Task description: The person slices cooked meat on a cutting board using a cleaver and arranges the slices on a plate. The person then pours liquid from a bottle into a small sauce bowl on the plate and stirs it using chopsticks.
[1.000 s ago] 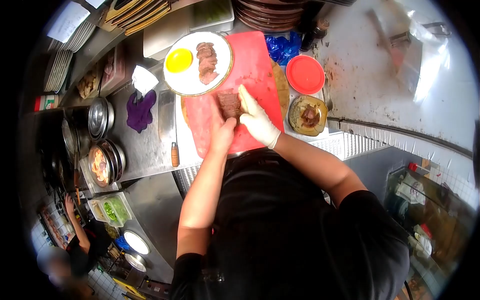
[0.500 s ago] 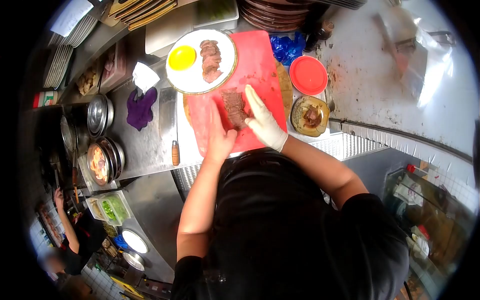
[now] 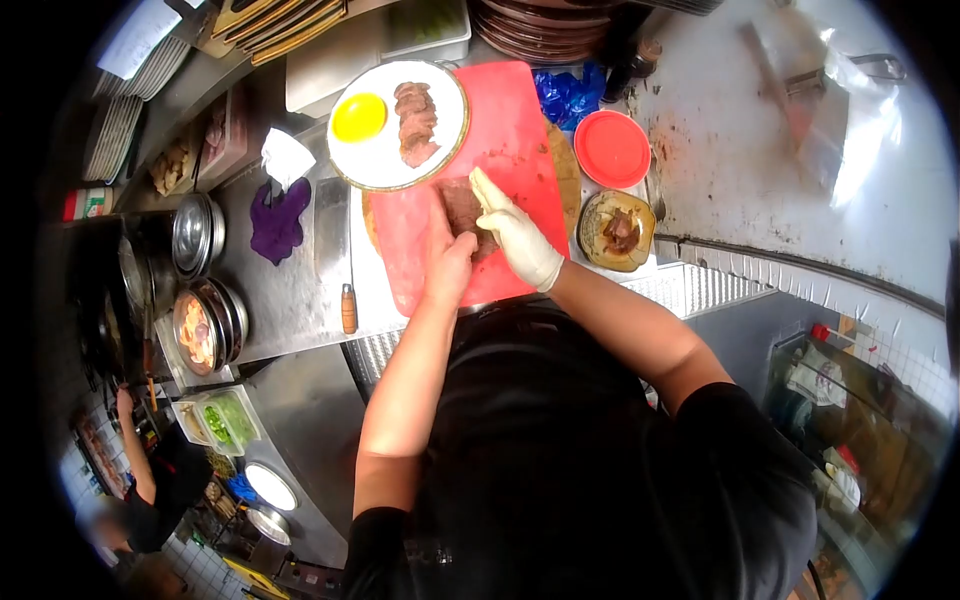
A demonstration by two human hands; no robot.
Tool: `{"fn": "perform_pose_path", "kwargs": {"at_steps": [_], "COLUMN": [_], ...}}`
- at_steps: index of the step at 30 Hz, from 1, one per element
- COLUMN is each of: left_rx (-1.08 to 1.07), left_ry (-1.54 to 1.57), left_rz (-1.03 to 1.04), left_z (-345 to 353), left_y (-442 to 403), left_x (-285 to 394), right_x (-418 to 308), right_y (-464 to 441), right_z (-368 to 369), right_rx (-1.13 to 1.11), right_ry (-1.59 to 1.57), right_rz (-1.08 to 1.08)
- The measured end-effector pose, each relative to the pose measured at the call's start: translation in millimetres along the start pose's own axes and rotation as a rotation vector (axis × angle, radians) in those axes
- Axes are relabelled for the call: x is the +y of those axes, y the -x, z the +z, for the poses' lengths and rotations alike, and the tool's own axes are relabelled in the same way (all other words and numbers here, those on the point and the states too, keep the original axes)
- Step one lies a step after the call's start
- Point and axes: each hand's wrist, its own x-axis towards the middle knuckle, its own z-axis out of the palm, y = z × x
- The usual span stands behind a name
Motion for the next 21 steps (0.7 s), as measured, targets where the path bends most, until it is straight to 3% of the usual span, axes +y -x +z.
{"fn": "perform_pose_path", "kwargs": {"at_steps": [1, 4, 8, 11, 14, 17, 20, 21], "left_rx": [0.02, 0.129, 0.101, 0.073, 0.051, 0.143, 0.156, 0.152], "left_ry": [0.024, 0.033, 0.195, 0.125, 0.047, -0.08, -0.436, -0.383], "left_rz": [0.093, 0.086, 0.135, 0.136, 0.142, 0.13, 0.245, 0.2], "left_z": [-3.7, -10.2, -25.2, -19.5, -16.1, -12.1, -28.2, -26.6], "left_y": [-2.2, 3.3, -14.2, -12.0, -10.6, -2.3, -12.2, -11.5], "left_x": [-12.3, -12.2, -26.4, -17.9, -5.3, -5.6, -29.0, -23.2], "right_x": [-0.3, -12.4, -6.5, -4.4, -10.3, -28.1, -29.8, -32.2], "right_y": [-3.3, -0.1, 4.9, 0.1, -3.1, -12.9, -38.1, -44.4], "right_z": [-5.1, -10.7, 3.0, 3.9, 8.8, -8.9, -21.4, -22.5], "right_rx": [-0.057, 0.07, 0.222, 0.17, 0.253, 0.14, -0.019, -0.076], "right_ry": [0.112, 0.424, -0.202, -0.304, -0.061, 0.852, 1.103, 1.087], "right_rz": [-0.04, -0.021, 0.056, 0.07, 0.046, -0.137, -0.377, -0.329]}}
